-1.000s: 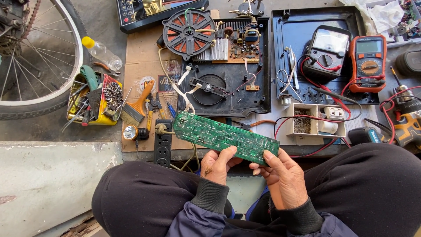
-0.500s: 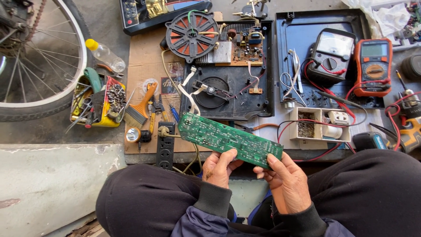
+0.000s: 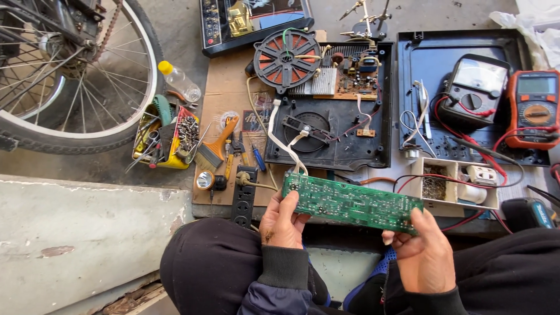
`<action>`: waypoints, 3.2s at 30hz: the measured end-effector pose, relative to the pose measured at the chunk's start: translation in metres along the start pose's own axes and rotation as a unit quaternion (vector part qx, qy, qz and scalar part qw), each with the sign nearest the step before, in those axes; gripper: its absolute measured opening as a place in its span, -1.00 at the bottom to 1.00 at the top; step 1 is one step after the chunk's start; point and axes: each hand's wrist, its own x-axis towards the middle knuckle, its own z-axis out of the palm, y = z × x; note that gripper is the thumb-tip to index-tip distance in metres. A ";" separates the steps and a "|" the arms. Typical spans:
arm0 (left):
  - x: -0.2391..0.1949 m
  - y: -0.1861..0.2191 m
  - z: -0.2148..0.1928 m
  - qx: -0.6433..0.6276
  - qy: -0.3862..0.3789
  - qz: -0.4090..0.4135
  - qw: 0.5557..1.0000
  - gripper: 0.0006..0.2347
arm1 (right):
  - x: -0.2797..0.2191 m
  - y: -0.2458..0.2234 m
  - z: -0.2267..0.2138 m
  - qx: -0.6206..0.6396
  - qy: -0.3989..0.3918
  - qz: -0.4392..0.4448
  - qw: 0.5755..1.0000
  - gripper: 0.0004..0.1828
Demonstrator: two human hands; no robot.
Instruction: The person sits on the ground and works on a disassembled microwave oven, using a multimeter to test connections on the internal circuit board. They then remove a control panel board, flip it over, and inspect both sides of the green circuit board.
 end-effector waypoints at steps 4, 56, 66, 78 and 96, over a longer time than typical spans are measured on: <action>-0.024 0.001 0.013 0.020 -0.047 -0.024 0.998 -0.55 | 0.003 -0.007 -0.007 0.149 0.018 0.029 0.988 -0.68; -0.017 -0.032 0.003 0.100 -0.045 -0.008 0.994 -0.77 | 0.006 0.029 -0.011 0.027 -0.031 0.068 0.997 -0.78; -0.016 -0.033 0.002 0.100 -0.047 -0.009 0.994 -0.79 | 0.006 0.030 -0.012 0.023 -0.033 0.064 0.997 -0.74; -0.013 -0.033 0.003 0.109 -0.048 -0.041 0.992 -0.68 | 0.005 0.029 -0.011 0.018 -0.037 0.065 0.997 -0.73; -0.008 -0.036 0.002 0.126 -0.072 -0.049 0.988 -0.64 | 0.005 0.030 -0.010 0.025 -0.041 0.056 0.997 -0.77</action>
